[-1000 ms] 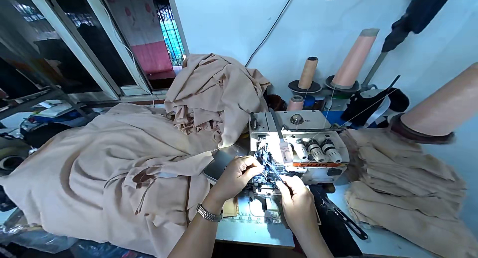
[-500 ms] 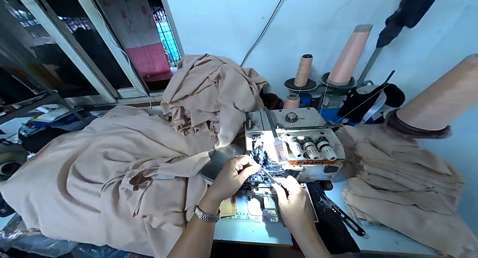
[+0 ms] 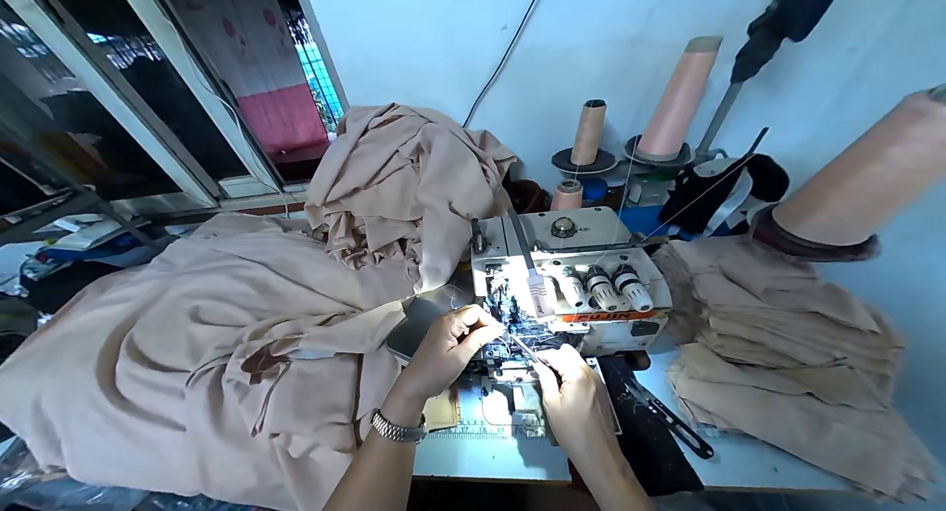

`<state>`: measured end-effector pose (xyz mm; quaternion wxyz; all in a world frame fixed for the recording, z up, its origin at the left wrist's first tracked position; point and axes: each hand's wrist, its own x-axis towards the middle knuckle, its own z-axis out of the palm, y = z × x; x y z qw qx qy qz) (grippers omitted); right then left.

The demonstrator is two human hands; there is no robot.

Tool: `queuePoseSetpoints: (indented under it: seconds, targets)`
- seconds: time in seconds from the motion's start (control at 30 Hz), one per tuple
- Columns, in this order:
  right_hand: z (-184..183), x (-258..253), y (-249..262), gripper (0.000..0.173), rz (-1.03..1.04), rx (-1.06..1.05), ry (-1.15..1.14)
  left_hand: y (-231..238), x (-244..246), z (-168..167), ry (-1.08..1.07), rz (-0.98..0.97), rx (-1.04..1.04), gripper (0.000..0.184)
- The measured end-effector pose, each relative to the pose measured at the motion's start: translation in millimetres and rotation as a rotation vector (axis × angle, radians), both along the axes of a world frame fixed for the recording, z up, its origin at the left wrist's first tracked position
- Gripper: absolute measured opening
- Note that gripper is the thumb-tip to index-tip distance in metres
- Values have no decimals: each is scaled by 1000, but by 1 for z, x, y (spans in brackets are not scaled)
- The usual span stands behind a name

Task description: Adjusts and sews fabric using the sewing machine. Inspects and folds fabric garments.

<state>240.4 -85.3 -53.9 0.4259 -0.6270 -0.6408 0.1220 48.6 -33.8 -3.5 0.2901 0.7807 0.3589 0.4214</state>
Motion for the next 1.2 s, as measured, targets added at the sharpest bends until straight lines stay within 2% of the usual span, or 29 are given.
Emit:
queuePoseSetpoints:
  seconds: [0.23,0.37,0.47,0.57,0.77,1.03,1.17,1.2]
  targets:
    - [8,3,-5,16,-41,37,-50,1,0,0,-23,-8,-17,14]
    - [8,-2,-4,17,-98,35,-196,1,-1,0,-34,-13,-16,13]
    - [2,-10,-4,16,-179,108,-336,0,-2,0,-34,-7,-20,14]
    - [-3,-13,-3,16,-209,157,-372,1,-2,0,-60,-21,-24,14]
    - [3,-5,-15,14,-159,127,-341,1,-4,0,-103,-37,-41,14]
    - [10,1,-20,15,-63,86,-412,1,-5,-2,-116,-45,-31,14]
    - [21,11,-23,17,42,-175,-439,2,-6,-2,-112,-50,-33,15]
    - [21,13,-21,16,26,-129,-412,2,-5,-2,-114,-48,-36,15]
